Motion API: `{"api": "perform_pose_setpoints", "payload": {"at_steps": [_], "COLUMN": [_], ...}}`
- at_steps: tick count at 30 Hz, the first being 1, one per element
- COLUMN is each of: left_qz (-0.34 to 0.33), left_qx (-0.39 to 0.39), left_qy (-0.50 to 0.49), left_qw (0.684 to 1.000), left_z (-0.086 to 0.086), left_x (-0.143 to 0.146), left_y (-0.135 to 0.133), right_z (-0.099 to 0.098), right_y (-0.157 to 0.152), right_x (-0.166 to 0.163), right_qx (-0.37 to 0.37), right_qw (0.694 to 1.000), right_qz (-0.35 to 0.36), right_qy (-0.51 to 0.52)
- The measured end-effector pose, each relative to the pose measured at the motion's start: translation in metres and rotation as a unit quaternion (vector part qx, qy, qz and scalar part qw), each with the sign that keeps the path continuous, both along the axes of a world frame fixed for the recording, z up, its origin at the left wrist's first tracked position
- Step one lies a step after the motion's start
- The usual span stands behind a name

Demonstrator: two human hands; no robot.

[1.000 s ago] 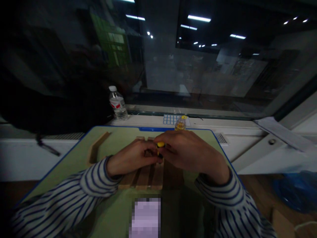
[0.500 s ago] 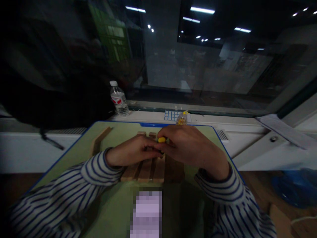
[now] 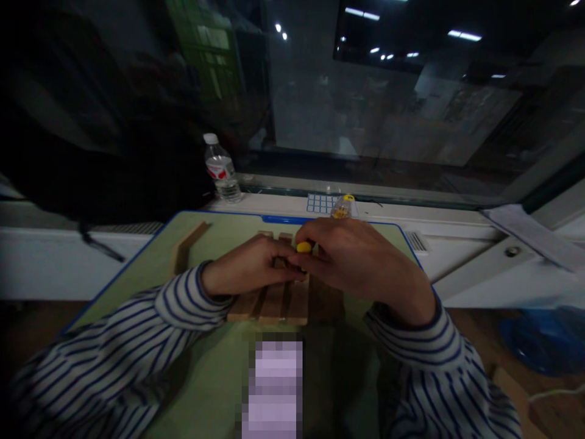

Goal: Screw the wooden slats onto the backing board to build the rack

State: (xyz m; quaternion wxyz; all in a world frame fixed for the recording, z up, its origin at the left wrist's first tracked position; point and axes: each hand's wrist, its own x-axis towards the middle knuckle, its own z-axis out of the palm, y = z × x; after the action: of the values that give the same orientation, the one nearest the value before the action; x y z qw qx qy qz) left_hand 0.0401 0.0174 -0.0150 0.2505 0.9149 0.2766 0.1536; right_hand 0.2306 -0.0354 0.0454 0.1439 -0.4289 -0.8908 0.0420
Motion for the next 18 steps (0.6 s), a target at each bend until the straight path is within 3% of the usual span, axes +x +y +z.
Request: {"api": "perform_pose_setpoints", "payload": {"at_steps": [7,18], "left_qz": [-0.002,0.008], "left_qx": [0.009,0.046], "left_qy": [-0.001,-0.015], "left_qw": [1.000,0.999], "left_z": [-0.0003,-0.0019], "left_x": [0.0001,0.0010], "left_y": [-0.0005,-0.0020], "right_z": [0.0032,0.0042], "right_y": [-0.0020,-0.0011], "right_x": [0.0052,0.0069], "right_qx": [0.024,0.016], "right_qw": [0.998,0.998], "right_qz": [0.045,0.050], "right_qy": [0.026,0.025]}}
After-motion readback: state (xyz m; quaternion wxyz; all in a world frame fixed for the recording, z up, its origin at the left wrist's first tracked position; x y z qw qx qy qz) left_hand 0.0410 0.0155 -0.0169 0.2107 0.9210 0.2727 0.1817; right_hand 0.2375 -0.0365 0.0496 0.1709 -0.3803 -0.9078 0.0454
